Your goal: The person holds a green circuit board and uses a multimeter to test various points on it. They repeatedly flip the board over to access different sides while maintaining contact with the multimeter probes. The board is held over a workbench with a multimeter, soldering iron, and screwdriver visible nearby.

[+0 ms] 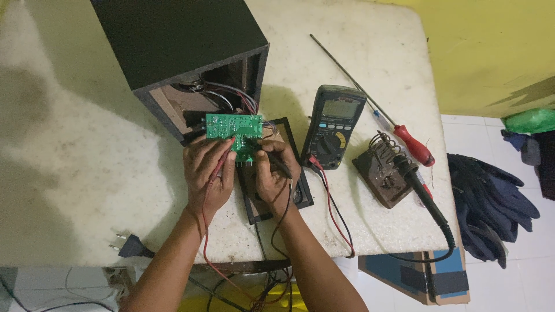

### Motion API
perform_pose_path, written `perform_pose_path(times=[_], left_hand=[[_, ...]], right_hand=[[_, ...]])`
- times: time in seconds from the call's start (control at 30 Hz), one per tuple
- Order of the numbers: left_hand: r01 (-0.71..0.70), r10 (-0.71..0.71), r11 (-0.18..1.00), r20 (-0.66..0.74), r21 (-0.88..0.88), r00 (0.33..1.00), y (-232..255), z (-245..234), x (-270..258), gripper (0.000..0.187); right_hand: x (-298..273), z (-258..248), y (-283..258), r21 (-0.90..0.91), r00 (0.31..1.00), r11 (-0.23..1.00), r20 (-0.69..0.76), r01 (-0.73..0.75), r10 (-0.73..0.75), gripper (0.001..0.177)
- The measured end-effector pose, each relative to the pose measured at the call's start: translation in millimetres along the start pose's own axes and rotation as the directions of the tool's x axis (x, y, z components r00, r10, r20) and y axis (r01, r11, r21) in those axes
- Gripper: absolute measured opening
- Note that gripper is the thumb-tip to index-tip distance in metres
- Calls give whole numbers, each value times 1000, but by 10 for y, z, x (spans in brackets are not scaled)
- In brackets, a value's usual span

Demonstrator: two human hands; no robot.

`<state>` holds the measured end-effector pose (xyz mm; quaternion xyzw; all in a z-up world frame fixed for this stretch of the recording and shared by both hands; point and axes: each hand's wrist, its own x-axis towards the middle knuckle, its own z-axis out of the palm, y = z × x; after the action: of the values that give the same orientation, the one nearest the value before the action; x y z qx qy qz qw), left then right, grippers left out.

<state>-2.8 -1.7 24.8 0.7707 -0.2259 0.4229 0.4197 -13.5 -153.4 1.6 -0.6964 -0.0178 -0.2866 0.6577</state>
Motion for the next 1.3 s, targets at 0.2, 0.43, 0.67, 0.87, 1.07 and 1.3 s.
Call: perform_pose_path(times=[0.2,0.43,0.67,0.87,1.07,1.3], left_hand=[[3,-3,1000,0,-6,1000,-9,35,-32,24],[2,-2,1000,11,27,1000,-5,39,-33,23],[23,-23,1000,17,7,1000,0,31,-16,24],[39,-39,999,45,9,998,-21,28,-48,24],[45,-46,999,46,18,998,-23,52,-80,25],[21,-22,999,34,32,999,-51,54,-98,25]], right_hand=[[3,-10,-52,-2,1000,1000,8,3,-3,8],[30,2,-95,3,1000,1000,10,29,-29,8],[47,4,-118,-9,1000,1000,6,22,-22,9],[56,-1,-126,-5,999,999,1,37,-37,8],[78,5,-210,-42,998,997,12,62,-61,8],[70,10,-147,1,997,997,10,81,-81,7]])
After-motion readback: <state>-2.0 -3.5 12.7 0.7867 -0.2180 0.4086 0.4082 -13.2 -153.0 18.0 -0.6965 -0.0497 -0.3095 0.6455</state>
